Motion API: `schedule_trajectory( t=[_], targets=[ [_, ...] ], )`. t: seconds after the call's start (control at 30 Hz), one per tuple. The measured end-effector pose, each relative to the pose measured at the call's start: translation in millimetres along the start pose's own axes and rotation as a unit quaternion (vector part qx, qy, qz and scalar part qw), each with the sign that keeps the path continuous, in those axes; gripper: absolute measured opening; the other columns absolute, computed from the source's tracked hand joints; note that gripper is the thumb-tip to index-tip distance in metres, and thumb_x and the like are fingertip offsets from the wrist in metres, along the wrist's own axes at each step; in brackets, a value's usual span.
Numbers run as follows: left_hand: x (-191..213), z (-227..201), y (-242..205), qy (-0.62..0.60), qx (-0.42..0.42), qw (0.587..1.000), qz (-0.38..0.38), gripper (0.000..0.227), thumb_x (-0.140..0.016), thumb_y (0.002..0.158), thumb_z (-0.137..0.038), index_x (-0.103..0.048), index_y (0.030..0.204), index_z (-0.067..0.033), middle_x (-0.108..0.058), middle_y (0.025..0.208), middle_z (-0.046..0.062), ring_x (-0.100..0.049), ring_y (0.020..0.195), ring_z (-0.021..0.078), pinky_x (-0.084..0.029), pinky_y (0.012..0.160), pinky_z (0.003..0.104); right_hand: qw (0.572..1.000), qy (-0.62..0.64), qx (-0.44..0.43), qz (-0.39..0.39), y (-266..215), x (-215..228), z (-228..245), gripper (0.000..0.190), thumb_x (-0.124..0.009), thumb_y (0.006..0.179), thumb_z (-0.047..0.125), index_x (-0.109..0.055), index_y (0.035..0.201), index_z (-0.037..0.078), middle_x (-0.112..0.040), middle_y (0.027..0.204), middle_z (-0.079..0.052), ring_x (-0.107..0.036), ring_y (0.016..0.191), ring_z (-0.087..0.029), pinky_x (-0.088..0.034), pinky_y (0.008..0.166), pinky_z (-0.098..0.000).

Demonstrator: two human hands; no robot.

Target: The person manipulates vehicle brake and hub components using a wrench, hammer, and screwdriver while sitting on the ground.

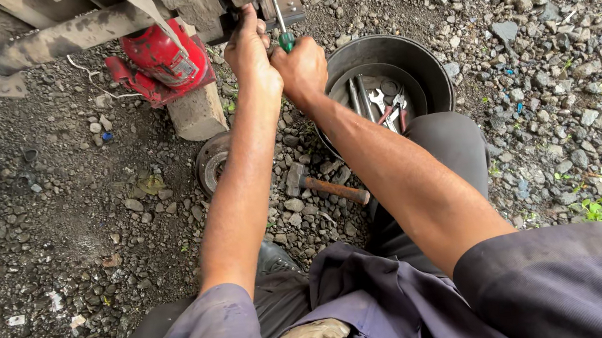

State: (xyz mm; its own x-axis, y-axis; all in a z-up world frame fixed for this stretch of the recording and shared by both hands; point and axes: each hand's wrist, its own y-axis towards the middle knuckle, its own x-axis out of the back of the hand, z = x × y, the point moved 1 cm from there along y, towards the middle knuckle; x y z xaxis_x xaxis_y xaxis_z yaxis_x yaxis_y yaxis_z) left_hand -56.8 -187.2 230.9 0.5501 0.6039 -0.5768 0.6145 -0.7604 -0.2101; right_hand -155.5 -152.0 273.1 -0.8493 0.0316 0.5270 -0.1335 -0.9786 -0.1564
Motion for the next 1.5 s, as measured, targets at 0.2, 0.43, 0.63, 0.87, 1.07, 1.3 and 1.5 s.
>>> schedule_trajectory(
  t=[0.2, 0.43, 0.63, 0.87, 1.07, 1.3, 1.5],
  targets=[
    [0, 10, 6, -0.013, -0.001, 0.999, -0.030, 0.020, -0.086, 0.080, -0.018, -0.070, 0.071, -0.0106, -0.065, 0.067, -0.001, -0.046, 0.055, 0.0068, -0.034, 0.052, 0.025, 1.000, -0.009, 0.022, -0.005, 4, -4, -4, 0.037, -0.074, 0.079, 0.032, -0.070, 0.077, -0.005, -0.075, 0.086, -0.024, -0.075, 0.081, -0.037, -0.056, 0.076, -0.0506],
    [-1, 16, 9, -0.033, -0.020, 0.999, -0.035, 0.019, -0.087, 0.080, -0.016, -0.072, 0.074, -0.0082, -0.066, 0.068, 0.000, -0.046, 0.055, 0.0068, -0.034, 0.051, 0.026, 0.999, 0.000, 0.037, -0.014, 7, -6, -9, 0.037, -0.074, 0.079, 0.033, -0.071, 0.078, -0.004, -0.074, 0.086, -0.024, -0.074, 0.082, -0.039, -0.056, 0.076, -0.0510],
    [-4, 15, 0, -0.020, -0.025, 0.999, -0.034, 0.015, -0.085, 0.081, -0.015, -0.074, 0.083, -0.0051, -0.068, 0.071, 0.001, -0.058, 0.062, 0.0101, -0.048, 0.061, 0.028, 0.999, 0.024, -0.009, 0.030, 12, -11, -14, 0.028, -0.072, 0.082, 0.029, -0.070, 0.081, 0.001, -0.078, 0.084, -0.017, -0.078, 0.076, -0.032, -0.059, 0.069, -0.0485],
    [-11, 17, 9, 0.009, -0.030, 0.999, -0.037, 0.018, -0.082, 0.086, -0.015, -0.072, 0.078, -0.0032, -0.064, 0.066, 0.002, -0.053, 0.059, 0.0122, -0.041, 0.056, 0.031, 0.998, -0.013, 0.056, -0.024, 17, -14, -17, 0.031, -0.078, 0.083, 0.028, -0.073, 0.079, -0.002, -0.075, 0.080, -0.020, -0.072, 0.071, -0.029, -0.055, 0.070, -0.0472],
    [-18, 34, 30, -0.086, -0.032, 0.995, -0.049, 0.016, -0.078, 0.081, -0.001, -0.067, 0.070, -0.0033, -0.063, 0.065, 0.002, -0.051, 0.056, 0.0116, -0.037, 0.052, 0.031, 0.999, 0.026, 0.046, 0.002, 19, -15, -24, 0.030, -0.073, 0.083, 0.029, -0.074, 0.079, -0.001, -0.078, 0.079, -0.018, -0.076, 0.070, -0.029, -0.056, 0.068, -0.0469],
    [-17, 61, 33, -0.092, -0.125, 0.984, -0.082, 0.030, -0.072, 0.082, -0.002, -0.052, 0.062, -0.0094, -0.056, 0.059, 0.001, -0.049, 0.051, 0.0100, -0.034, 0.048, 0.032, 0.997, 0.023, 0.075, -0.017, 26, -16, -30, 0.031, -0.075, 0.076, 0.028, -0.070, 0.073, -0.003, -0.076, 0.077, -0.020, -0.076, 0.070, -0.030, -0.054, 0.068, -0.0486],
    [-18, 53, 34, -0.136, -0.097, 0.984, -0.068, 0.034, -0.070, 0.085, -0.006, -0.048, 0.060, -0.0128, -0.051, 0.054, -0.001, -0.045, 0.047, 0.0098, -0.030, 0.045, 0.032, 0.994, 0.022, 0.103, -0.043, 25, -16, -28, 0.035, -0.078, 0.075, 0.030, -0.070, 0.074, -0.004, -0.074, 0.077, -0.022, -0.072, 0.070, -0.033, -0.053, 0.069, -0.0490]
  ],
)
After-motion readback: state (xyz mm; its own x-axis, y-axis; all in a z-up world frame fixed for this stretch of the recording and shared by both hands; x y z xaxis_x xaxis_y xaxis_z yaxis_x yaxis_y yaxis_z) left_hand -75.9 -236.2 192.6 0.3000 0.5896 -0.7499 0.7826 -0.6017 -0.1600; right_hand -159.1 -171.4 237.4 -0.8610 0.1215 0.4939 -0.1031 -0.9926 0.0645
